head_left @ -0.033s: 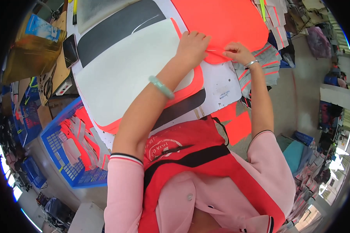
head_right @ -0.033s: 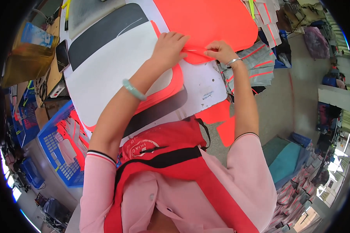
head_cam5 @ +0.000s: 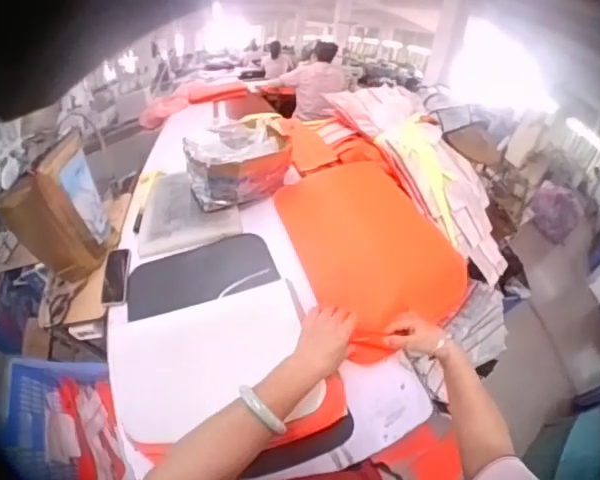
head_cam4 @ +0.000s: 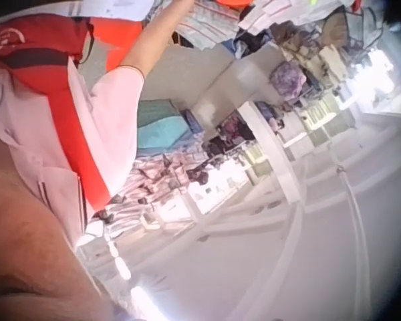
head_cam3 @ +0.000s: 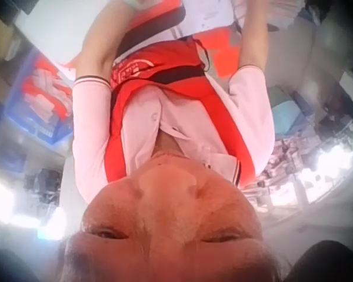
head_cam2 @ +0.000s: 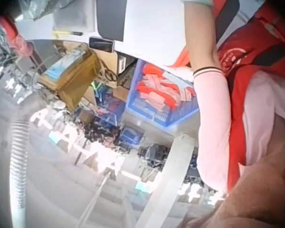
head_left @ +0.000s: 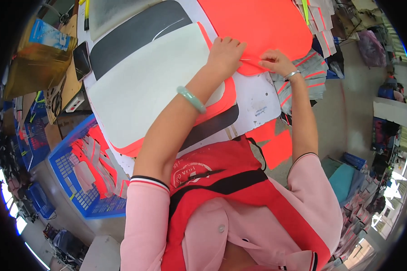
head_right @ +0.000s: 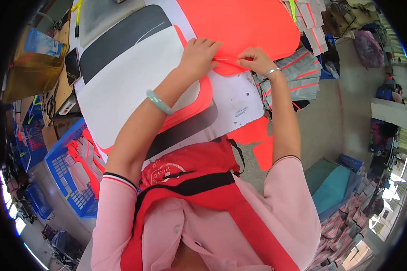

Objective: The person is sorting and bundling fabric panels, aligning them on a template before tying them together with a strap.

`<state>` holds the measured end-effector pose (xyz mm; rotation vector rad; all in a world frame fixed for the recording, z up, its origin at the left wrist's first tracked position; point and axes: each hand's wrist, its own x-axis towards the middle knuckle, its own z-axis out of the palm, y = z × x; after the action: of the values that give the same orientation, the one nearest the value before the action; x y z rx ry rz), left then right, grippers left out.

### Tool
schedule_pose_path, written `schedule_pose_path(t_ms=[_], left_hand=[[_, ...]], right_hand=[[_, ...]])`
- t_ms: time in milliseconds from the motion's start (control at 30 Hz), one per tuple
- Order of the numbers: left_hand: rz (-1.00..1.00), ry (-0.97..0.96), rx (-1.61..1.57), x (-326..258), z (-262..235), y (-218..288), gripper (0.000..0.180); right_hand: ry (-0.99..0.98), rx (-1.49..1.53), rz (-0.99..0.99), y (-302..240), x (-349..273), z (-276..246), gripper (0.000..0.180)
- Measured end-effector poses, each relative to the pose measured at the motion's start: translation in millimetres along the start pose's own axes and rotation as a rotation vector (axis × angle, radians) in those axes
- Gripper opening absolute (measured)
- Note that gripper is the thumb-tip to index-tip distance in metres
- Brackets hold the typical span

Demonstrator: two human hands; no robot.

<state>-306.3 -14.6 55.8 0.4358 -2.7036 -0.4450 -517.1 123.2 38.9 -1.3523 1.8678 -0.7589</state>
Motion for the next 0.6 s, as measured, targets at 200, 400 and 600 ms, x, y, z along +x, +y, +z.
schedule_pose_path(t_ms=[200,400,600], left_hand=[[0.026,-0.365,-0.027,27.6,10.6,-4.6,0.022],[-0.028,-0.502,-0.104,43.6,7.6,-15.2,0.022],[-0.073,-0.502,-0.2,52.2,4.7,-16.7,0.023]], right_hand=[[0.057,-0.152,-0.074,6.0,-10.4,-1.3,0.021],[0.023,-0.031,0.026,-13.4,-12.6,-6.6,0.022],[0.192,-0.213,-0.042,-28.7,-11.4,14.8,0.034]])
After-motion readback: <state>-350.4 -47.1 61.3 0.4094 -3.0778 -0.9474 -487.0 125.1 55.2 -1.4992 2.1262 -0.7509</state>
